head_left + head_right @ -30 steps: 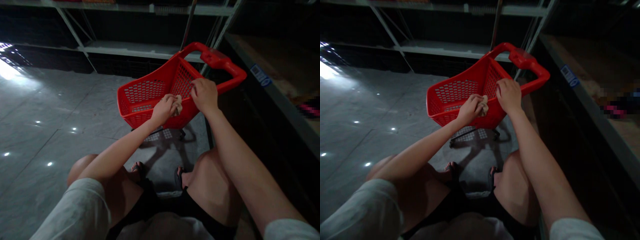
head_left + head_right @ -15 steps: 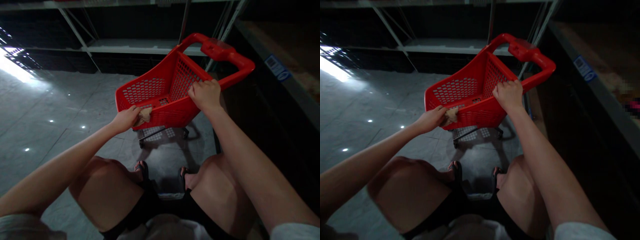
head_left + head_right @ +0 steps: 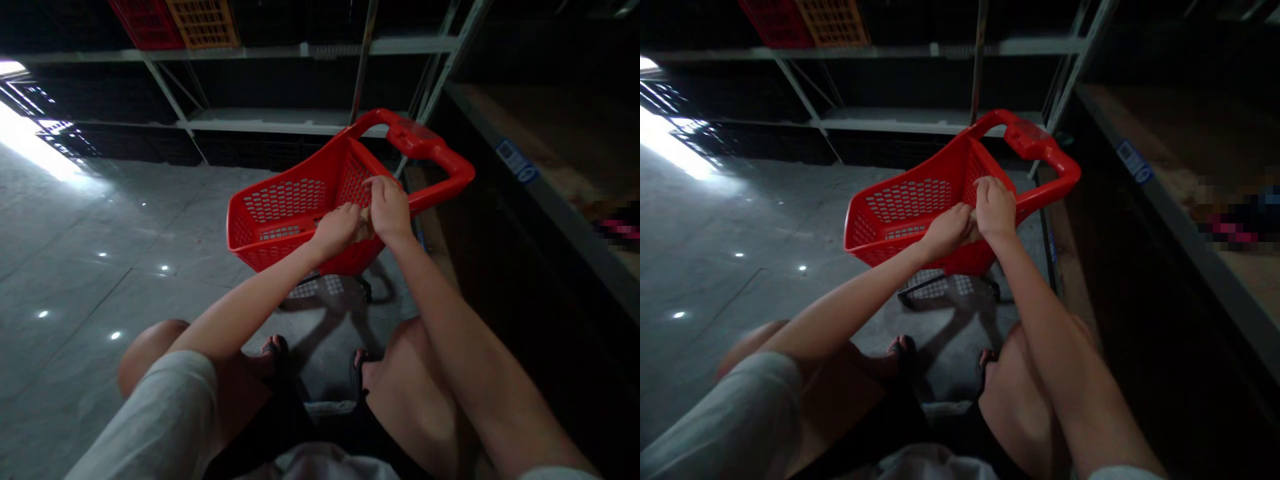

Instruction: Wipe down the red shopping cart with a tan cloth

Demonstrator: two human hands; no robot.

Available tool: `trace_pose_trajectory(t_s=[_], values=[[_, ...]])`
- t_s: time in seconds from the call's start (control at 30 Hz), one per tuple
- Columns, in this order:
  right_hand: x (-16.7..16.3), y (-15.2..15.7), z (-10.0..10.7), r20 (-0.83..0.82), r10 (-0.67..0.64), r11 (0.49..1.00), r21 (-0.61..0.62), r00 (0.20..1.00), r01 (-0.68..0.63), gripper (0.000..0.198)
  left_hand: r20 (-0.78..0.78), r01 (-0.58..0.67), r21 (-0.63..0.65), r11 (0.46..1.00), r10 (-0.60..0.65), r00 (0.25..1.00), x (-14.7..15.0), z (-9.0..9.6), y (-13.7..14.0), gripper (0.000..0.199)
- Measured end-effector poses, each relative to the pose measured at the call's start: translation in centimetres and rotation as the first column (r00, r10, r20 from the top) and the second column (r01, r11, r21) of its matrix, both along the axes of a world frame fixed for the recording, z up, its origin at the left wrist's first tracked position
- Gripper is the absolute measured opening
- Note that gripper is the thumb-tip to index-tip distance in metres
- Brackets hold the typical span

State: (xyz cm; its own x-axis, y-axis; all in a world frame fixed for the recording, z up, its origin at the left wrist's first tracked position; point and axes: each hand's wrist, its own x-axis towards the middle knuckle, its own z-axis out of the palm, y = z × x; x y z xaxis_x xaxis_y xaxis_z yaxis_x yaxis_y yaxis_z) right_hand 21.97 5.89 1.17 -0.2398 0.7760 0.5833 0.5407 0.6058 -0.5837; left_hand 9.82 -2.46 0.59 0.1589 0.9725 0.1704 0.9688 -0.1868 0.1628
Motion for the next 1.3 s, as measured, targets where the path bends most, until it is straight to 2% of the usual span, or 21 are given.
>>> trace_pose_trajectory(t_s=[0.1,0.2,0.3,0.47,0.57,0.67,0.73,0.8,0.9,1.0,1.1,1.17,1.23,1.3], values=[[1.5,0.7,0.4,-0.054,0.036,0.998,-0.045,0.998,-0.039,0.073,0.030,0.010,0.079,0.997,-0.013,0.999,3.8,0.4,1.8,0.030],[3.2,1.6,0.5,-0.053,0.035,0.997,-0.060,0.998,-0.039,0.075,-0.037,0.048,0.096,0.994,-0.045,0.998,3.0,-0.5,0.9,0.029],[4.5,1.7,0.4,0.075,0.014,1.000,-0.026,0.997,-0.012,0.067,-0.155,0.024,0.076,0.997,-0.012,0.988,-1.6,-1.9,-2.0,0.024],[4.7,0.3,0.0,0.401,-0.029,0.999,0.048,0.916,0.011,0.052,-0.312,-0.041,0.031,0.999,0.049,0.949,-12.9,-3.1,-8.9,0.013],[4.4,-0.4,0.3,0.518,-0.002,0.999,0.041,0.856,-0.022,0.048,-0.371,-0.019,0.055,0.998,0.038,0.928,-18.9,-3.7,-12.3,0.023],[4.9,-0.4,1.3,0.570,0.083,0.990,0.048,0.817,-0.134,0.045,-0.357,0.045,0.155,0.987,0.014,0.934,-22.6,-4.8,-13.5,0.041],[5.8,0.2,2.0,0.566,0.100,0.980,0.087,0.819,-0.180,0.044,-0.328,0.062,0.223,0.973,0.015,0.944,-23.3,-5.7,-13.1,0.047],[6.8,1.2,2.2,0.536,0.062,0.979,0.132,0.842,-0.156,0.044,-0.314,0.029,0.243,0.970,0.050,0.948,-22.2,-6.1,-12.2,0.043],[7.6,2.9,1.5,0.488,0.008,0.987,0.138,0.873,-0.086,0.051,-0.315,-0.102,0.175,0.979,0.154,0.936,-17.1,-5.4,-9.7,0.025],[7.2,4.0,0.5,0.399,-0.002,0.993,0.112,0.917,-0.046,0.056,-0.250,-0.201,0.080,0.976,0.214,0.944,-9.1,-3.7,-5.6,0.018],[6.5,4.3,0.3,0.222,0.058,0.995,0.067,0.973,-0.075,0.054,-0.185,-0.159,0.095,0.983,0.174,0.967,-0.5,-1.6,-0.7,0.027],[6.5,4.3,0.5,0.060,0.135,0.990,0.031,0.989,-0.137,0.053,-0.076,-0.145,0.149,0.978,0.158,0.985,4.2,-0.5,2.1,0.031],[6.8,4.3,0.7,-0.106,0.189,0.982,0.009,0.976,-0.189,0.052,0.011,-0.167,0.185,0.968,0.168,0.986,6.9,0.0,3.8,0.034],[7.4,4.6,0.9,-0.212,0.204,0.978,0.008,0.956,-0.207,0.051,0.047,-0.148,0.210,0.966,0.141,0.989,7.5,-0.6,4.1,0.037]])
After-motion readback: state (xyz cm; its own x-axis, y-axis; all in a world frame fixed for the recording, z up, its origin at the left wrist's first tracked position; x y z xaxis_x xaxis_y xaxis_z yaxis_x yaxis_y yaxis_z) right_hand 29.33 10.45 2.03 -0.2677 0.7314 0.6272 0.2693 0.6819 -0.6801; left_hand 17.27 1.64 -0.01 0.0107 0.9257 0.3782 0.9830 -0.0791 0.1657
